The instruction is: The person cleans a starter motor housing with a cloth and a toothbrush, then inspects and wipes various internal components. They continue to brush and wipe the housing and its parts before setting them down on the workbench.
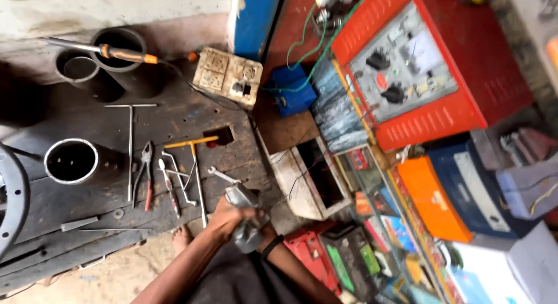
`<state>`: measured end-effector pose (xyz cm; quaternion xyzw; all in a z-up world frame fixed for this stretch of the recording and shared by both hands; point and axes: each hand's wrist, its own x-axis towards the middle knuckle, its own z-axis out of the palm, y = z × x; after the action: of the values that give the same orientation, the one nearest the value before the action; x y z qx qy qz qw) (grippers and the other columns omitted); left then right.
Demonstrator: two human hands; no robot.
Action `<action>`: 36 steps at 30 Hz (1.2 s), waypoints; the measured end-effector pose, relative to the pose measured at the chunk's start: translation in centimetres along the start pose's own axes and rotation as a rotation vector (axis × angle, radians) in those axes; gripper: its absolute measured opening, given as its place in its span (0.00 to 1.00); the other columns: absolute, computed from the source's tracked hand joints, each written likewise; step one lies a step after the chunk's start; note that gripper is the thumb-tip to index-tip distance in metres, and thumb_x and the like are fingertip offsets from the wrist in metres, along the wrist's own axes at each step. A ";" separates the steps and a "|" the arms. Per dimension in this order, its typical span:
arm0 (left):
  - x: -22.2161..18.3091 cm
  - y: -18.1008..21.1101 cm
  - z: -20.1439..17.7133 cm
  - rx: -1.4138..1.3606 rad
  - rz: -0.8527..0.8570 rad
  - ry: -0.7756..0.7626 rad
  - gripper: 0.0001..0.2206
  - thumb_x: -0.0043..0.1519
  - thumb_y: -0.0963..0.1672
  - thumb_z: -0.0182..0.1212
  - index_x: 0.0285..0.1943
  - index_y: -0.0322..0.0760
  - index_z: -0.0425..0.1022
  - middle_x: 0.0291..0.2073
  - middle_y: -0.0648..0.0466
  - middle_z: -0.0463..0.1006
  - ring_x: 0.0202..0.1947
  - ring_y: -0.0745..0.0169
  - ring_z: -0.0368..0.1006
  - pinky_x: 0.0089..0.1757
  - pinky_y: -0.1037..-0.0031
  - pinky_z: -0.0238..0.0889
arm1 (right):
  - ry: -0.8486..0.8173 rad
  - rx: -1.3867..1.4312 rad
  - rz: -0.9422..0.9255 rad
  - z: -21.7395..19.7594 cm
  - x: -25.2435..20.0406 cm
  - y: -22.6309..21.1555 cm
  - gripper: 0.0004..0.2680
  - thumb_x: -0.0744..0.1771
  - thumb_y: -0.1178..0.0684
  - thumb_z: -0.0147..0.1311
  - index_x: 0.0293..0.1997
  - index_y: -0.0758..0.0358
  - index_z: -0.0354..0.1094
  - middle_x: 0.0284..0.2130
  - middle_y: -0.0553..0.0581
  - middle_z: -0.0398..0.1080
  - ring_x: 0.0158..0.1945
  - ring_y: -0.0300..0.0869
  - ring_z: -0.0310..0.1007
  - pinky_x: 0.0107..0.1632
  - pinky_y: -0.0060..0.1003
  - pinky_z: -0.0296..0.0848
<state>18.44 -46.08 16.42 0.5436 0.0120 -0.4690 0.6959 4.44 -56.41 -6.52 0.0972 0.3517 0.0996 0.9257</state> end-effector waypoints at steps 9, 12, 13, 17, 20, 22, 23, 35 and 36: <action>-0.3 -2.6 -0.1 0.011 -0.091 0.286 0.10 0.48 0.39 0.66 0.38 0.26 0.81 0.31 0.47 0.86 0.31 0.58 0.82 0.36 0.70 0.73 | -0.038 -0.090 -0.361 2.8 0.1 0.9 0.15 0.70 0.36 0.46 0.33 0.54 0.69 0.26 0.51 0.72 0.31 0.45 0.75 0.39 0.41 0.76; -0.9 -0.6 0.7 0.053 -0.182 0.376 0.10 0.50 0.40 0.66 0.37 0.25 0.85 0.30 0.47 0.86 0.28 0.60 0.79 0.33 0.72 0.69 | 0.053 -0.121 -0.519 4.8 -0.1 1.6 0.16 0.72 0.38 0.44 0.36 0.57 0.70 0.27 0.50 0.71 0.30 0.42 0.74 0.38 0.38 0.75; -1.0 -0.5 1.0 0.055 -0.186 0.376 0.10 0.50 0.40 0.66 0.37 0.25 0.85 0.30 0.47 0.86 0.28 0.60 0.79 0.33 0.72 0.69 | 0.055 -0.117 -0.518 5.3 -0.4 1.7 0.16 0.72 0.38 0.44 0.36 0.57 0.70 0.27 0.50 0.71 0.30 0.42 0.74 0.38 0.38 0.75; -0.8 -0.1 1.1 0.059 -0.259 0.452 0.11 0.49 0.41 0.71 0.37 0.26 0.85 0.29 0.49 0.82 0.26 0.60 0.71 0.30 0.69 0.60 | 0.347 -0.540 -0.767 7.4 -1.8 2.2 0.21 0.72 0.35 0.42 0.37 0.68 0.68 0.25 0.52 0.72 0.28 0.40 0.73 0.32 0.38 0.73; -0.5 -0.8 0.8 -0.005 -0.268 0.445 0.12 0.47 0.42 0.73 0.37 0.27 0.83 0.30 0.51 0.82 0.27 0.61 0.72 0.31 0.70 0.62 | 0.475 -1.148 -1.001 10.8 -4.8 3.3 0.23 0.70 0.38 0.47 0.55 0.76 0.53 0.25 0.56 0.74 0.27 0.44 0.76 0.29 0.41 0.74; -0.4 -0.7 1.1 -0.038 -0.266 0.422 0.13 0.47 0.42 0.74 0.37 0.27 0.81 0.30 0.51 0.82 0.28 0.61 0.74 0.32 0.70 0.65 | 0.591 -1.714 -1.205 12.4 -6.0 3.4 0.31 0.66 0.43 0.52 0.70 0.77 0.41 0.25 0.60 0.75 0.27 0.48 0.78 0.28 0.44 0.74; -0.8 -0.5 1.2 -0.083 -0.289 0.438 0.14 0.47 0.42 0.74 0.38 0.28 0.81 0.31 0.52 0.82 0.28 0.61 0.75 0.32 0.70 0.66 | 0.629 -1.825 -1.230 12.3 -6.1 3.5 0.34 0.66 0.44 0.54 0.74 0.74 0.34 0.26 0.64 0.75 0.29 0.54 0.77 0.30 0.48 0.73; -3.1 1.6 -0.3 -0.261 -0.376 0.463 0.15 0.51 0.44 0.70 0.45 0.32 0.78 0.34 0.51 0.80 0.30 0.56 0.75 0.31 0.64 0.69 | 0.638 -2.225 -1.096 18.4 -9.1 5.9 0.39 0.63 0.48 0.56 0.74 0.81 0.26 0.22 0.69 0.73 0.22 0.59 0.75 0.24 0.51 0.71; -3.3 1.6 -0.4 -0.274 -0.381 0.461 0.15 0.52 0.44 0.70 0.45 0.32 0.78 0.34 0.50 0.80 0.31 0.55 0.75 0.32 0.63 0.69 | 0.582 -2.253 -1.236 18.0 -9.1 6.0 0.39 0.63 0.49 0.57 0.73 0.82 0.26 0.22 0.70 0.73 0.22 0.59 0.74 0.24 0.50 0.71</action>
<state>17.83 -43.68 19.21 0.5246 0.3339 -0.4494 0.6414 9.19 -54.96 13.91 -0.9230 0.2478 -0.0834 0.2823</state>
